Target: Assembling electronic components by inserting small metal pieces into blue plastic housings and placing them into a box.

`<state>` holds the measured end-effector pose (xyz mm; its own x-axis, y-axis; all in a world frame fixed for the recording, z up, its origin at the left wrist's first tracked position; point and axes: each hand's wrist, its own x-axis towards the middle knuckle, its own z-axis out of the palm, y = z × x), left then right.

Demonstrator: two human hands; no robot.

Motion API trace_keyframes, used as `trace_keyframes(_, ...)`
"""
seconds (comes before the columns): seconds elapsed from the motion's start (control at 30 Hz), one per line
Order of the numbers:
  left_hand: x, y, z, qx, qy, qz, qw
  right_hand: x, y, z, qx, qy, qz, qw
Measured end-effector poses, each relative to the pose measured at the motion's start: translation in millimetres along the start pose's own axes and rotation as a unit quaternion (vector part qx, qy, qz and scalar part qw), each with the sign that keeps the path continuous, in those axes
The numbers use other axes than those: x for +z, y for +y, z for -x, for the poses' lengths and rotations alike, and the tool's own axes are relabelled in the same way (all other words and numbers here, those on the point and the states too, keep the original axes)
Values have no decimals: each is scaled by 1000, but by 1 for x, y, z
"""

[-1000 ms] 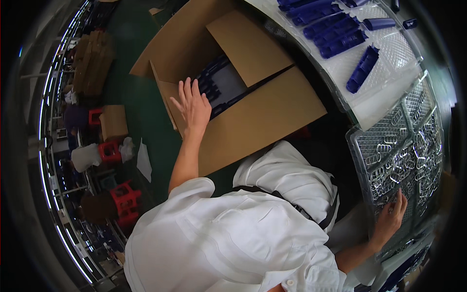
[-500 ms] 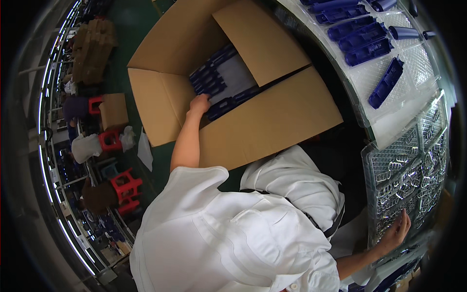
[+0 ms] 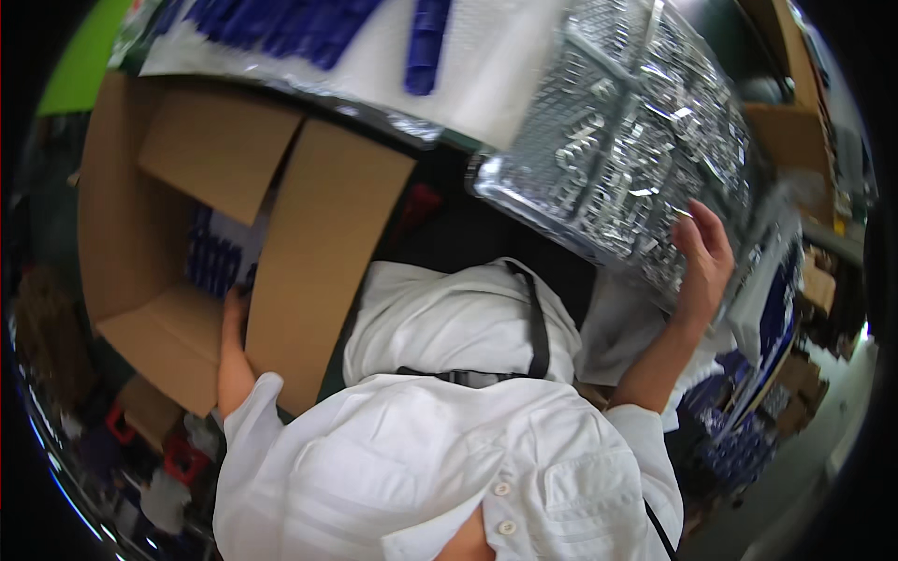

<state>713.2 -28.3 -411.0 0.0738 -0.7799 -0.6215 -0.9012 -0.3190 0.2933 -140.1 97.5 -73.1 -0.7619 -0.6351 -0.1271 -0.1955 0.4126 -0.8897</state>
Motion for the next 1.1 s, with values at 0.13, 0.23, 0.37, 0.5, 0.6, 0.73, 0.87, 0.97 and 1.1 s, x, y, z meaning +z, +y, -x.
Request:
trace_keyframes(0.13, -51, 22, -3, 6, 144, 283, 948, -8, 2, 7, 24, 11, -83, 996)
trace_keyframes(0.23, -80, 105, 49, -64, 234, 543, 804, -13, -12, 14, 10, 16, -64, 998)
trace_keyframes(0.37, -153, 189, 115, 91, 169, 652, 734, -21, -4, 9, 6, -12, -113, 993)
trace_keyframes(0.5, -165, 341, 159, 240, 29, 670, 702, -27, 3, 11, -50, 26, -96, 994)
trace_keyframes(0.6, -143, 425, 182, 284, -33, 659, 695, -41, -10, 11, -160, -34, 197, 967)
trace_keyframes(0.73, -103, 506, 204, 314, -192, 648, 666, -47, -18, 12, -264, 27, 350, 898)
trace_keyframes(0.87, -59, 562, 226, 297, -320, 580, 688, -30, -19, 2, -255, 18, 358, 898)
trace_keyframes(0.97, -44, 593, 230, 268, -441, 521, 680, -15, -9, -9, -277, -15, 378, 883)
trace_keyframes(1.1, -23, 613, 229, 264, -527, 502, 633, -10, -14, -10, -277, -72, 408, 867)
